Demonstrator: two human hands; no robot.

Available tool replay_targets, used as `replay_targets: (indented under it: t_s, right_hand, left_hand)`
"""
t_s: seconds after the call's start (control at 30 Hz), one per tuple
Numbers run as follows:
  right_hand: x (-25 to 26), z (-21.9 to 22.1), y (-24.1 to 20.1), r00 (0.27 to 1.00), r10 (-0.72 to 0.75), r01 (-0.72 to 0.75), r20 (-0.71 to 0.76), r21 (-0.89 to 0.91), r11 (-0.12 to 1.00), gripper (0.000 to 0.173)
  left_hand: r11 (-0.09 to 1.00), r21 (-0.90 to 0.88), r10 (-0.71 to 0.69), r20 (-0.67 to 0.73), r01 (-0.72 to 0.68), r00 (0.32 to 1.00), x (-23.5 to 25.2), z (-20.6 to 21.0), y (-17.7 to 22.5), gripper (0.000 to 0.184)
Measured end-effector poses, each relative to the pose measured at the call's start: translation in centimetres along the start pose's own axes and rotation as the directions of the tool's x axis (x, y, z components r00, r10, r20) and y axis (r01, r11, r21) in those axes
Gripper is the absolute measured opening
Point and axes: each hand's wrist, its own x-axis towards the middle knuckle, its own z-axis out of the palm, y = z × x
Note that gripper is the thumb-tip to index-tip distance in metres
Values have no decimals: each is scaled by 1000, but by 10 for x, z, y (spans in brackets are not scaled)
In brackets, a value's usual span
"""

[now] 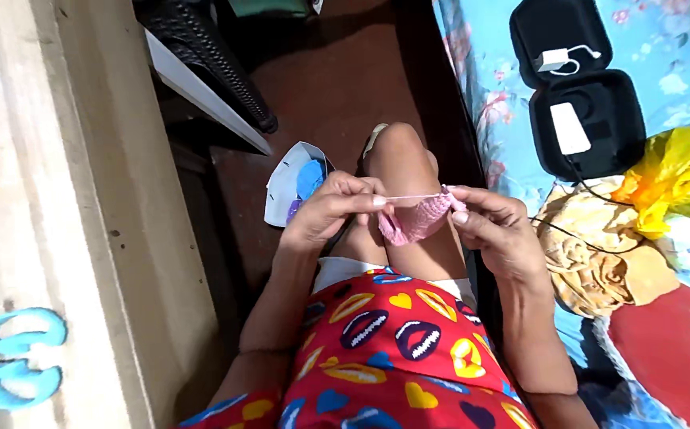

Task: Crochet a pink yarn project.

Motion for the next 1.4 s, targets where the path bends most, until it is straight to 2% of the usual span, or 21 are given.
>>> replay_targets:
  t_s: [0.07,0.13,0.3,0.4,0.53,0.63,0.77,0.8,0.83,0.9,0.97,1.0,1.03,1.07,1.13,1.17,1.2,1.23,1.27,1.33,1.4]
  right_hand:
    - [0,2,1,1000,10,-10,12,-3,1000,29]
    - [0,3,2,1000,7,-7,9,-18,1000,29]
    - [-3,5,1,998,-37,31,-42,-140,990,34]
    - [-5,9,2,991,-96,72,-97,-229,971,35]
    - [-6,17,6,980,-114,66,-163,-277,959,33]
    - [-6,18,11,982,-45,13,-185,-172,985,31]
    - [-5,22,11,981,76,-55,-180,121,991,28]
    - [-6,24,12,978,50,-32,-203,88,996,27]
    - [-7,26,13,973,-16,9,-229,-31,999,27]
    - [-8,28,15,950,-236,136,-207,-406,904,19]
    - [-7,27,15,917,-381,188,-120,-712,677,12]
    - [-7,29,13,916,-386,170,-108,-768,618,12]
    - [-7,30,10,925,-357,138,-129,-763,632,12]
    - [-6,31,6,939,-297,102,-171,-687,719,13]
    - [-3,30,1,965,-110,43,-238,-270,962,18]
    - [-1,30,1,970,-28,19,-240,-40,999,23]
    - [0,30,3,971,12,10,-237,94,996,25]
    - [0,31,5,968,4,27,-250,122,992,26]
    - [0,33,7,959,-41,63,-280,68,996,26]
    - [-2,37,13,918,-230,168,-322,-209,963,23]
    - [-3,37,19,853,-455,279,-257,-511,813,13]
  left_hand:
    - [992,-98,84,13,-83,996,2,-2,-3,27]
    - [967,-183,176,-30,-179,984,6,11,-3,17]
    - [957,49,289,-159,-285,944,19,58,7,60]
    - [948,158,311,-272,-277,910,25,71,8,69]
    - [962,186,257,-386,-198,886,27,78,11,79]
    - [975,167,206,-419,-149,884,28,80,11,85]
    - [995,41,104,-411,-96,906,29,79,9,86]
    - [998,-18,46,-395,-57,917,28,78,9,85]
    - [998,-54,-14,-383,-7,924,27,79,10,83]
    - [997,-33,-76,-376,69,923,22,83,12,81]
    - [990,136,40,-414,19,909,18,89,2,80]
    - [964,263,148,-412,-38,899,15,91,-6,79]
    - [921,374,268,-399,-112,877,14,95,-13,76]
    - [876,447,371,-384,-181,846,14,98,-17,72]
    - [800,514,527,-353,-310,773,17,101,-19,64]
    - [782,518,563,-348,-346,750,19,102,-17,61]
    - [781,506,574,-351,-366,740,20,102,-14,61]
    - [797,477,562,-360,-371,745,21,101,-11,62]
    - [820,438,538,-374,-367,755,22,100,-9,66]
    - [867,351,480,-396,-354,783,23,97,-6,73]
    - [895,286,438,-414,-343,798,23,95,-3,74]
